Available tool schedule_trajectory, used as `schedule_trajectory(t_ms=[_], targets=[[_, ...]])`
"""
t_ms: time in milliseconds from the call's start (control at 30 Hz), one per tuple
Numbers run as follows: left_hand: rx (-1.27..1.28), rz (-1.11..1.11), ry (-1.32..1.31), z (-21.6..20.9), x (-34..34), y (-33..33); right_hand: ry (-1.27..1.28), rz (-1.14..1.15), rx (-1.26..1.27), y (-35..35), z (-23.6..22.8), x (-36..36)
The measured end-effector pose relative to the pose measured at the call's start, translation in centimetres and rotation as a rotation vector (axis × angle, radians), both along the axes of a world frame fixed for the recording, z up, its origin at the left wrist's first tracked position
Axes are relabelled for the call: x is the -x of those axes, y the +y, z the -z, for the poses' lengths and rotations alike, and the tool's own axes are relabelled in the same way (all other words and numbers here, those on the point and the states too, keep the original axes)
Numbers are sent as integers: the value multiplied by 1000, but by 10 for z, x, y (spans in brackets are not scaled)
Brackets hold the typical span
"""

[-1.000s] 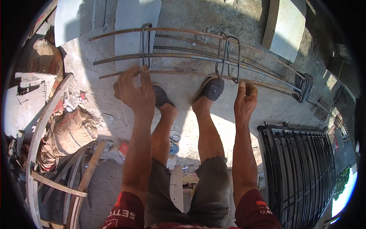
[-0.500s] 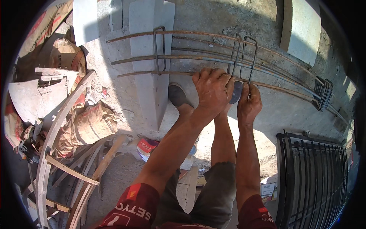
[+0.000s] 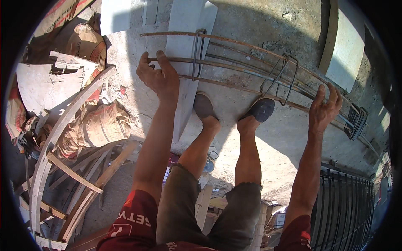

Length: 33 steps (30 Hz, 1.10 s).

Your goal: The person slides rebar stirrups onto rebar rods and spaces them along the bars. Then, the person pulls tie wire from a bundle and fastens the stirrups to the rebar rods using wire and pliers.

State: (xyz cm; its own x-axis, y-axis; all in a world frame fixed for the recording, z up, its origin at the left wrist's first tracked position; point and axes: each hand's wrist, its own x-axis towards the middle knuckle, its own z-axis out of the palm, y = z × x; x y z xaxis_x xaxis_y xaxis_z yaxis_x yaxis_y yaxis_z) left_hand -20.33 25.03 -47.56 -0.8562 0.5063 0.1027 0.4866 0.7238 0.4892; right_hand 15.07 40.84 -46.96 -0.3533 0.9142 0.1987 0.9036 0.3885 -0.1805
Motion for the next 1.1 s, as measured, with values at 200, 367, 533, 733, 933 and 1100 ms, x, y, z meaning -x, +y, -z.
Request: schedule_trajectory(t_ms=[200,367,533,733,933,1100], targets=[[-94,-295,-106,9,64,-7,192,19,200,-13,-4,18],[-45,-331,-197,9,39,-79,248,79,301,-82,-6,41],[117,-700,-399,5,-41,-183,297,77,399,-115,-21,87],[152,-541,-590,-17,-121,-182,328,240,385,-75,-10,51],[12,12,-271,-29,-86,-65,94,36,282,-10,-22,36],[-155,-60,-393,-15,-74,-34,217,-285,270,2,-16,130]])
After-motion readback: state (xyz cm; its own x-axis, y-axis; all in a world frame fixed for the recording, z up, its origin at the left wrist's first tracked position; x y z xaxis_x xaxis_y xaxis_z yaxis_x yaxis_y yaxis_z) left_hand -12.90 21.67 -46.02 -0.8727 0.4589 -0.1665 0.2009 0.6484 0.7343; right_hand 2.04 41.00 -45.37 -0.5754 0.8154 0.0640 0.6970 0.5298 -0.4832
